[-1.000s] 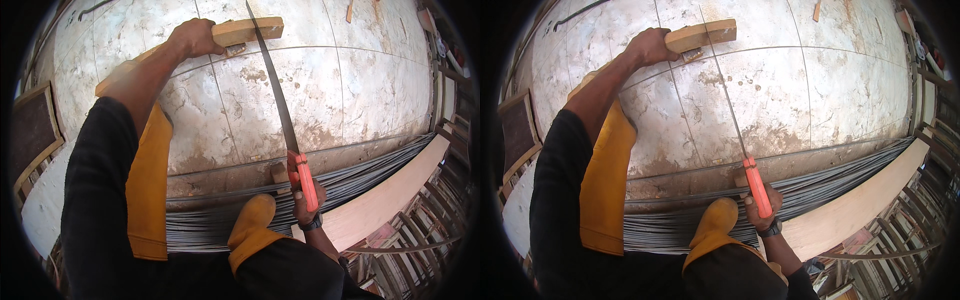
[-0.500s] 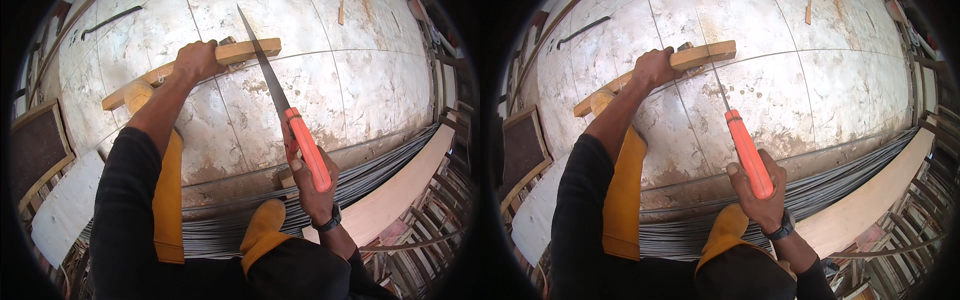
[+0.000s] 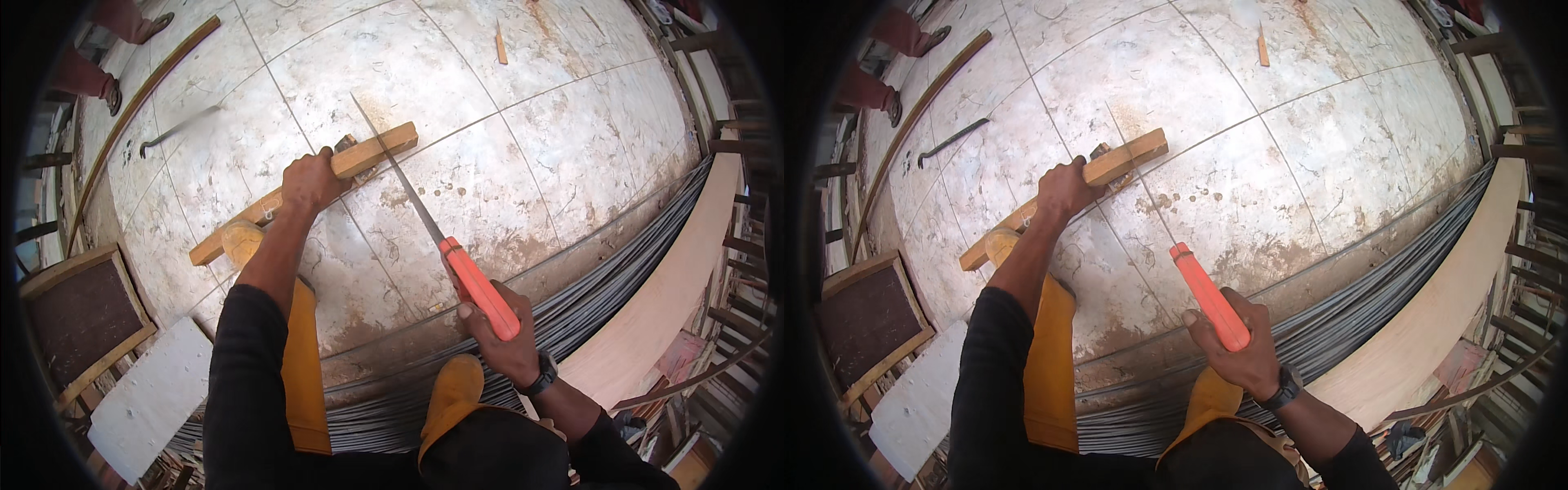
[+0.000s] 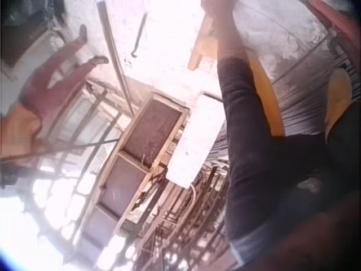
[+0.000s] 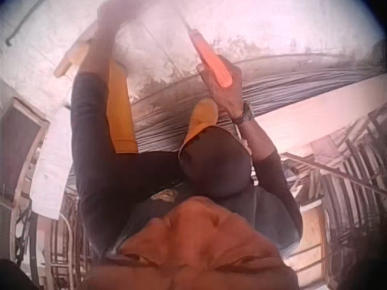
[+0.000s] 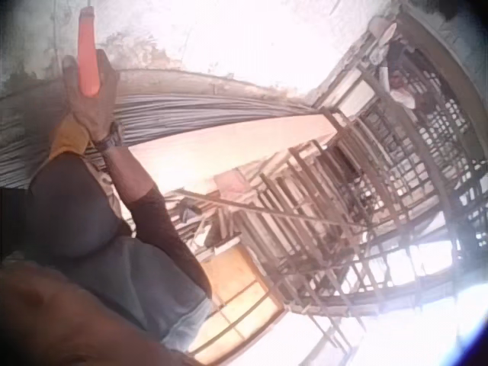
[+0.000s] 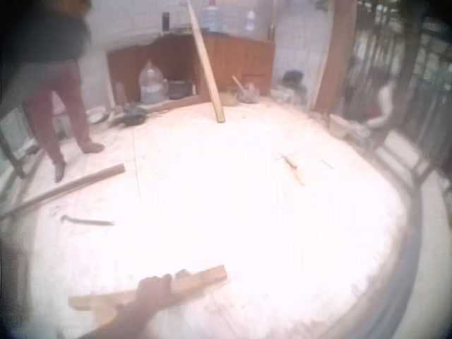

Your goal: The person saws a wooden plank by hand and later uses a measuring tape and pencil to mark another wooden piece.

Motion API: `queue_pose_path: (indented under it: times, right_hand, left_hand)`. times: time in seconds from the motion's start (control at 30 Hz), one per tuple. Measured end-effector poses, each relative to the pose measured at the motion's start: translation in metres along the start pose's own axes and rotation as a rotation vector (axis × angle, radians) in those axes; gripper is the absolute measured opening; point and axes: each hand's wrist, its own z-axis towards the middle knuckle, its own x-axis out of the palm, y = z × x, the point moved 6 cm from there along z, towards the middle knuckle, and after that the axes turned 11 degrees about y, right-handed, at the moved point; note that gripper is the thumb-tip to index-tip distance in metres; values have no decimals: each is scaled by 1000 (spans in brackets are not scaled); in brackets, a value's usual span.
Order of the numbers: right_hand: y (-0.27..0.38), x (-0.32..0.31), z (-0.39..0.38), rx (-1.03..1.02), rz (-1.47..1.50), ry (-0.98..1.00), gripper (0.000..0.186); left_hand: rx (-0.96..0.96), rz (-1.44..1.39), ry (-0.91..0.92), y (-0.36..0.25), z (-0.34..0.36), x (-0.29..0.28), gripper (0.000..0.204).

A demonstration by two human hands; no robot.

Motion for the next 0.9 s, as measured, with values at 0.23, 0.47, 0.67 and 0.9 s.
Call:
queue_pose_path:
  times: [0.23, 0.47, 0.67, 0.9]
  right_hand:
    - [-15, 1, -53, -171, -73, 120, 30]
    - [-41, 11, -14, -156, -91, 102, 41]
    - [-83, -17, -112, -185, 639, 279, 36]
    - [-42, -80, -96, -592, -117, -280, 42]
  left_hand:
    - [-55, -3, -101, 11, -16, -7, 58]
    - [-70, -19, -106, 9, -9, -12, 62]
    - [-97, -54, -114, 30, -17, -28, 65]
    - [-5, -249, -335, 32, -67, -86, 52]
